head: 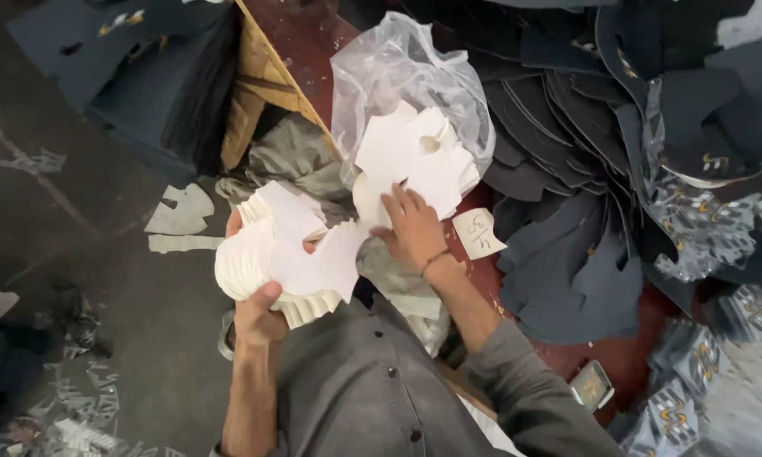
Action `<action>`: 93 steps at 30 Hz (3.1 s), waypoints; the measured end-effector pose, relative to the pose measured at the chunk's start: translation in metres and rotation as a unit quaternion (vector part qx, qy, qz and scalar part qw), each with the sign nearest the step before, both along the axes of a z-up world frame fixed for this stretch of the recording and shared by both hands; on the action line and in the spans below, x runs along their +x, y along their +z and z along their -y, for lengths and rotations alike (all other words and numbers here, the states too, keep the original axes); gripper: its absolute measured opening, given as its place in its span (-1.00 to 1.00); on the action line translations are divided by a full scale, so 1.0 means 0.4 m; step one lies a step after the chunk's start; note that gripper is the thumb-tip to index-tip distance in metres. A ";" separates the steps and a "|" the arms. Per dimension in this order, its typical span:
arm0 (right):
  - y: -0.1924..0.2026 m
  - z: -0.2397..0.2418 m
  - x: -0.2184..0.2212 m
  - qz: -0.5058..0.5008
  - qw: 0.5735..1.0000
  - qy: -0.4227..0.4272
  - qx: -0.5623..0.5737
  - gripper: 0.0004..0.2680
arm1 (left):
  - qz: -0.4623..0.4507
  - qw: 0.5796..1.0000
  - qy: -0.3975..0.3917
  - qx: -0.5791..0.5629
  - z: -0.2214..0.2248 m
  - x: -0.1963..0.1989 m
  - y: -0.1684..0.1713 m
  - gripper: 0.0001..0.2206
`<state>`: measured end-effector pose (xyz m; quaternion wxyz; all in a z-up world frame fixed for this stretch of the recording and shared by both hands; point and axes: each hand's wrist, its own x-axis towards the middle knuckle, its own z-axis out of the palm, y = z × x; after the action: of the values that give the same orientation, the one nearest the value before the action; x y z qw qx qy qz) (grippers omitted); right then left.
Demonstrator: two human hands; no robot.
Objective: Sorting and counting white paper cutouts on a workbench in a production area.
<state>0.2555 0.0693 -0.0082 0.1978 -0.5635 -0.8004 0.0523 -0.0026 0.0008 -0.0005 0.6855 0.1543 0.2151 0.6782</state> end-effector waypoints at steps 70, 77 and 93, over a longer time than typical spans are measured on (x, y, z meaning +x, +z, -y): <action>0.319 0.157 -0.243 -0.096 0.972 0.213 -0.016 -0.82 | -0.028 0.999 -0.016 0.015 -0.001 0.018 -0.024 0.20; 0.286 0.111 -0.195 -0.172 0.943 0.258 -0.122 -0.72 | -0.035 0.998 -0.026 -0.053 0.000 0.003 -0.003 0.17; 0.285 -0.006 0.105 -0.254 0.936 -0.125 0.208 -0.71 | -0.082 0.996 -0.014 -0.023 -0.011 -0.010 0.016 0.16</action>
<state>0.2976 0.0715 0.1057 0.5122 -0.5737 -0.6392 0.0013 -0.0068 0.0053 0.0060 0.6781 0.1962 0.2841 0.6488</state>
